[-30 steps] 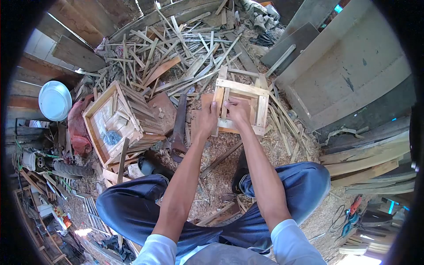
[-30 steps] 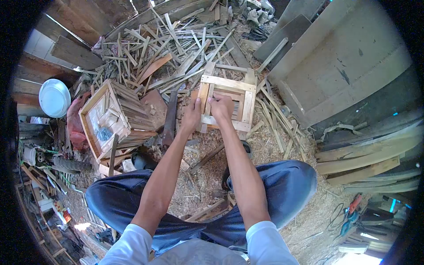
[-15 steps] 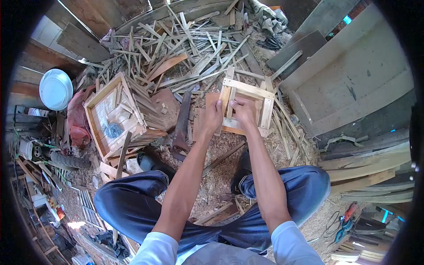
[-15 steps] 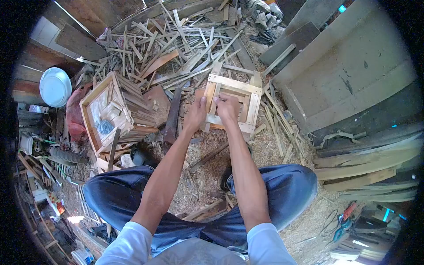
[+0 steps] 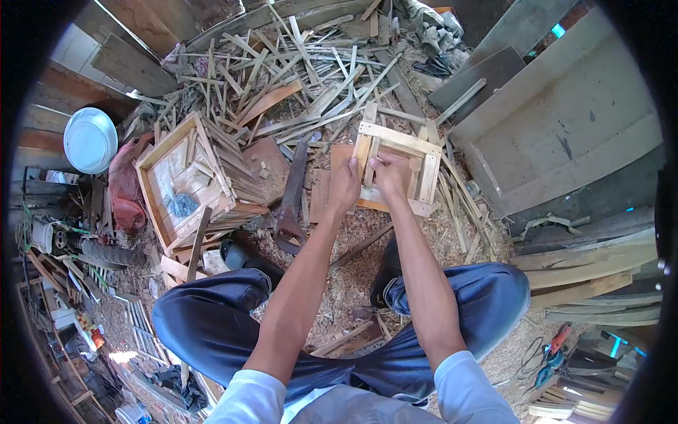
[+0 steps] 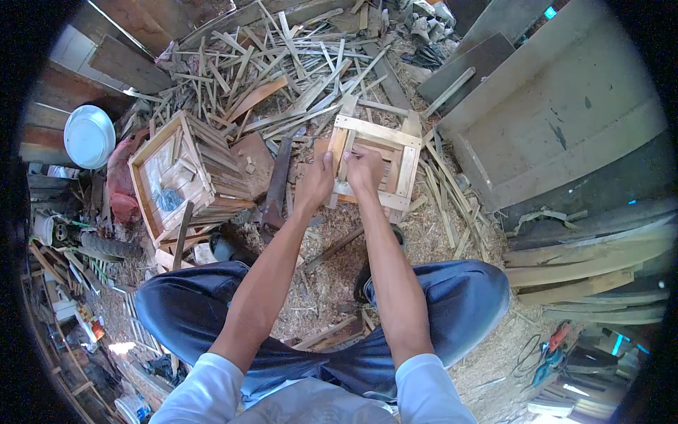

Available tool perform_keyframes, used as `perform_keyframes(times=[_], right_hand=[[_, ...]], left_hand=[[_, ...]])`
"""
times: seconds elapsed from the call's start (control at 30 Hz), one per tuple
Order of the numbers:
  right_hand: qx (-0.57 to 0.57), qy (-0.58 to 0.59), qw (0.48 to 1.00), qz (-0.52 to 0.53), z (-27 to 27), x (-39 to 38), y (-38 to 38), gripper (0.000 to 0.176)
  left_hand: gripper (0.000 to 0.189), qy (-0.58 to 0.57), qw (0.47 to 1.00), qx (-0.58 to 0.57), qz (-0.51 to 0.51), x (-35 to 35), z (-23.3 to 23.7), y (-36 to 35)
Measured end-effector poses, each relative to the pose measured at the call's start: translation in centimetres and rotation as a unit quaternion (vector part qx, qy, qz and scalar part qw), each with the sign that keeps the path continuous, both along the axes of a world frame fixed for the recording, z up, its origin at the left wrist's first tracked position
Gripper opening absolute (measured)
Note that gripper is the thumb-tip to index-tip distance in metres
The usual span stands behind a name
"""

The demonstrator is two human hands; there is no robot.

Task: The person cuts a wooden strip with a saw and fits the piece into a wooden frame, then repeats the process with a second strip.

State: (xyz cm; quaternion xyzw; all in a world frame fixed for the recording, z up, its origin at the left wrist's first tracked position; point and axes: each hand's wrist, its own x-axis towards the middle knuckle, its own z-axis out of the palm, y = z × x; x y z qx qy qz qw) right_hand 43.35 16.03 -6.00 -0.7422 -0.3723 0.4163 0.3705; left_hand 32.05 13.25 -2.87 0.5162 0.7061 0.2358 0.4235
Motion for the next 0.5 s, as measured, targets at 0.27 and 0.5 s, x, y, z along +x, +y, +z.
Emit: perform_keyframes(times=[0.27,0.5], right_hand=[[0.039,-0.056,0.997,0.026,1.1,-0.4,-0.4,0.026],[-0.065,0.087,0.992,0.071,-1.3,1.2,0.6,0.022]], left_hand=[[0.059,0.016,1.0,0.003,0.008,-0.3,-1.8,-0.1],[0.057,-0.166,0.985,-0.022,-0.031,-2.9,-7.0,2.0]])
